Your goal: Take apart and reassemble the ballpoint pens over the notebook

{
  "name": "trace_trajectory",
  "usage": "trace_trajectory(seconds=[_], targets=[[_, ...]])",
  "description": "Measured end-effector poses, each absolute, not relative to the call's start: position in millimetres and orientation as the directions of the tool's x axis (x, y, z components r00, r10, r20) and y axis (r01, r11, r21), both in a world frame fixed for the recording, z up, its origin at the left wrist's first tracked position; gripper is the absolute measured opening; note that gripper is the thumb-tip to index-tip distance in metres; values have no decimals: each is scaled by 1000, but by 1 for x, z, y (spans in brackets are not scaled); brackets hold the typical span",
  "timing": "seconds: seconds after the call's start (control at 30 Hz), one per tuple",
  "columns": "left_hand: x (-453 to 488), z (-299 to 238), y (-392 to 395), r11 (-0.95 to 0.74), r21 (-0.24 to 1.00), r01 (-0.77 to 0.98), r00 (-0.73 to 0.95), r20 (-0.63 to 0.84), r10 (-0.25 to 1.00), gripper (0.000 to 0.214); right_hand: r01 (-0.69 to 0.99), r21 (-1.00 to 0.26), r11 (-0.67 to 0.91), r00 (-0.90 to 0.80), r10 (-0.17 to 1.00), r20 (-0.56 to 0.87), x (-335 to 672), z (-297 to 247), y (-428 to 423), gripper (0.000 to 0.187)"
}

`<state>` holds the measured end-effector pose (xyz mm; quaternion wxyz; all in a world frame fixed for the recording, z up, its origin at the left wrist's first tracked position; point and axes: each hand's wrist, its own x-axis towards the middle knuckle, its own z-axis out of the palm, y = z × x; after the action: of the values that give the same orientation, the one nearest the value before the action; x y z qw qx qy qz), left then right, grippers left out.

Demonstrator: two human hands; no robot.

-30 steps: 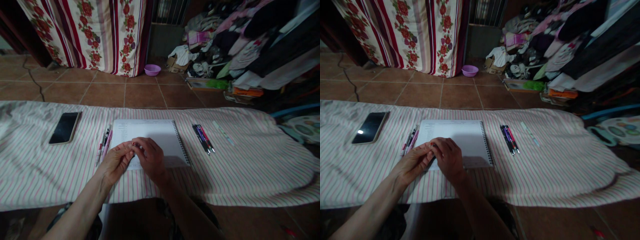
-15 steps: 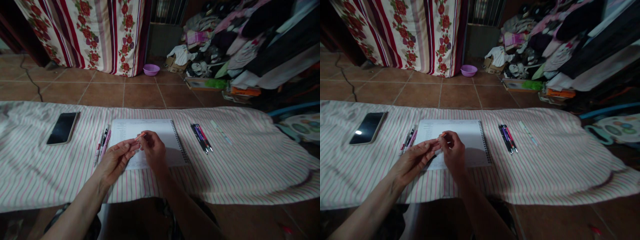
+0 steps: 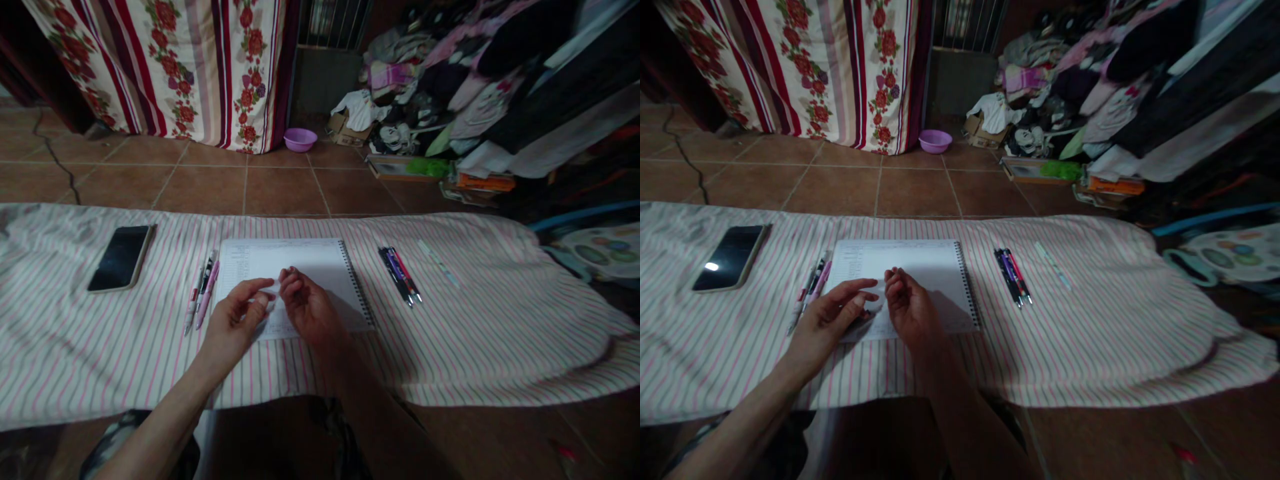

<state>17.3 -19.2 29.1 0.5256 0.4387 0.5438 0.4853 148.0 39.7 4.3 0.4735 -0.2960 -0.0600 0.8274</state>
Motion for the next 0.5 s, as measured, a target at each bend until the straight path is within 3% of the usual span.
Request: trace_trajectory(seconds=[0.13, 0.3, 0.5], targets=[[13, 21, -18, -35, 956, 290, -141, 78, 987, 19, -772, -279, -572, -454, 802, -388, 150, 3, 40, 5], [9, 15, -20, -169, 720, 673, -7, 235, 972, 20, -799, -160, -580, -463, 763, -452, 152, 7, 39, 12], [6, 6, -24, -271, 481, 834, 123, 317, 940, 28, -780, -185, -597, -452, 743, -494, 154, 10, 37, 12]])
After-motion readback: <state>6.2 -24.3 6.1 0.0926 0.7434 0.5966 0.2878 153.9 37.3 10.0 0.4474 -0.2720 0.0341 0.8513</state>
